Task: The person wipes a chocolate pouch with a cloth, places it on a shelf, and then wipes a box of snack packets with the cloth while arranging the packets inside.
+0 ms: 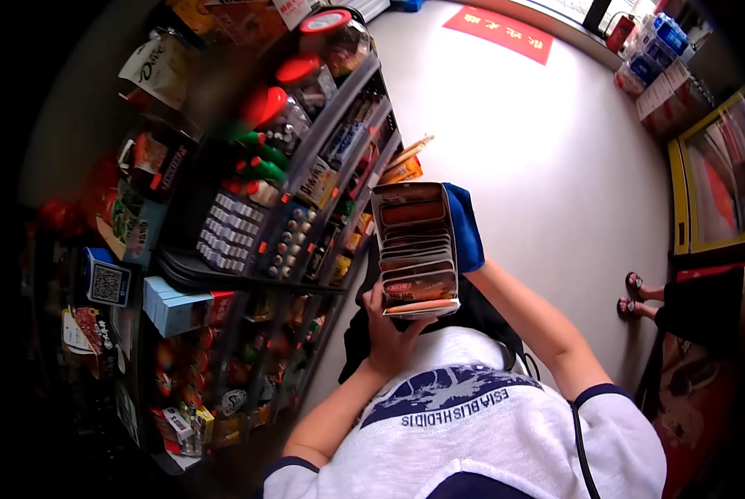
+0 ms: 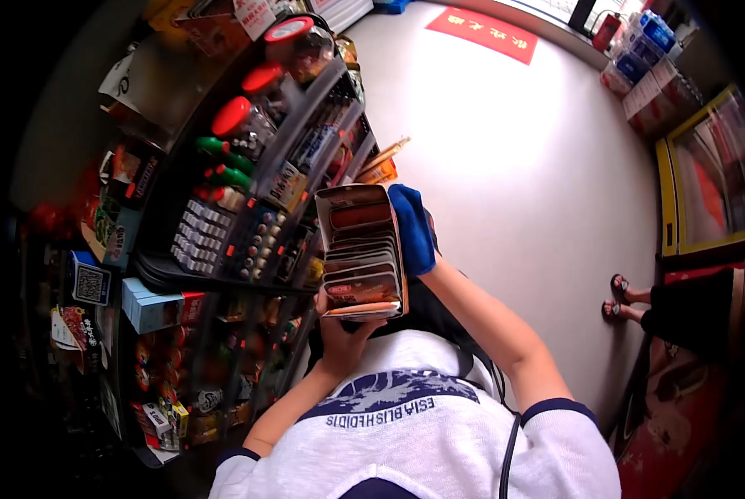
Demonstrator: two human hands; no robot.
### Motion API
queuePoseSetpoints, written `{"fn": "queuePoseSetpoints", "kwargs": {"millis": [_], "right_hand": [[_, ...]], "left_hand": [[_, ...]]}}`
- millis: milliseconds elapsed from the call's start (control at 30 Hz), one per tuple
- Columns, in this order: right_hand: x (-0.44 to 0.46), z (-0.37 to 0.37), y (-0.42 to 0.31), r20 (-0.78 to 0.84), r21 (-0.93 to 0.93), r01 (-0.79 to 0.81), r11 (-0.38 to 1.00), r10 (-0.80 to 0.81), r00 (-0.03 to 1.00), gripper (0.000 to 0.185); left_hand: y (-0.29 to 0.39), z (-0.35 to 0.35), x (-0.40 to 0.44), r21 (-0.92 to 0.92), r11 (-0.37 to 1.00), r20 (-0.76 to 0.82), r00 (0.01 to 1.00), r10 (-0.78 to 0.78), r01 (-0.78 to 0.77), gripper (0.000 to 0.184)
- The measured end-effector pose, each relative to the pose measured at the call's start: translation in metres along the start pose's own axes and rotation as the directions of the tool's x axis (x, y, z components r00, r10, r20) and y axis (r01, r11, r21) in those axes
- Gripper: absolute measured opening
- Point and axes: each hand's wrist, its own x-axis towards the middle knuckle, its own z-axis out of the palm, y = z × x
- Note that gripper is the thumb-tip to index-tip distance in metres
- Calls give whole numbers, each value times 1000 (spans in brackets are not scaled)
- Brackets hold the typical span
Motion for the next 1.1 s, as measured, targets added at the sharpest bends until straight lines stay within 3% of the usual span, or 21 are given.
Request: {"fn": "queuePoseSetpoints", "kwargs": {"millis": [67,100,133,167,233,267,300,333,367,400,467,533,600,633,667,733,767,867,933,1000,1100], "right_hand": [[-7,6,6,-90,-196,118,974,-138,986,15],[-10,4,8,-104,-133,100,986,-114,988,15],[-12,2,13,-112,-70,86,994,-93,989,15],[-16,5,22,-243,-66,89,994,-102,965,14],[-29,-6,20,-173,-234,-92,968,52,984,14],[-36,-10,18,-145,-316,-175,932,135,980,15],[-40,-13,22,-127,-241,-204,949,178,976,19],[-38,-23,54,-208,-4,-263,965,256,944,24],[-44,-24,53,-200,26,-245,969,245,949,26],[-50,-26,51,-192,55,-225,973,231,954,28],[-43,9,29,-239,219,-91,971,144,960,33],[-40,-6,39,-177,92,-26,995,42,983,34],[-43,-13,43,-149,78,-44,996,56,987,35],[-41,-14,44,-133,71,-51,996,60,989,35],[-38,-19,50,-112,175,-82,981,102,988,36],[-31,-19,48,-114,312,-147,939,190,975,43],[-28,-12,39,-141,350,-175,920,236,961,49],[-19,-5,9,-101,555,-207,806,312,945,61],[-16,-16,-4,-45,619,-187,763,272,961,67],[-18,-14,-29,-102,624,-149,767,269,958,65],[-27,-10,-76,-177,493,-28,870,132,975,58]], "left_hand": [[0,1,-3,68,986,-42,987,154,-151,95],[-1,0,-5,77,980,-24,982,187,-184,95],[-8,1,-9,48,983,5,984,178,-178,94],[-17,4,-14,21,985,32,985,168,-169,93],[-18,2,-16,-16,993,106,987,121,-120,94],[-11,-1,-16,-116,993,137,990,-14,30,86],[-12,-3,-15,-73,996,136,990,-33,43,80],[-14,-6,-13,-30,998,133,990,-49,53,75],[-12,-9,-11,99,990,36,994,-108,104,59],[-29,-7,-12,-219,935,29,960,-278,278,48],[-55,-11,-7,-490,798,75,929,-363,351,44],[-71,-8,-7,-427,867,22,962,-273,256,45],[-61,-4,-2,-360,919,-47,980,-191,162,46],[-68,-4,4,-38,999,-78,997,-5,2,45],[-69,5,4,-351,933,-82,990,-117,82,46],[-55,2,5,-664,686,146,952,-270,296,49],[-45,2,7,-641,705,147,950,-275,303,45],[-43,0,11,-348,928,84,990,-113,136,39],[-37,-1,19,-244,966,60,995,-76,89,40],[-33,-4,27,-187,979,94,993,-64,81,41],[-28,6,36,-177,978,75,993,-96,108,33]]}}
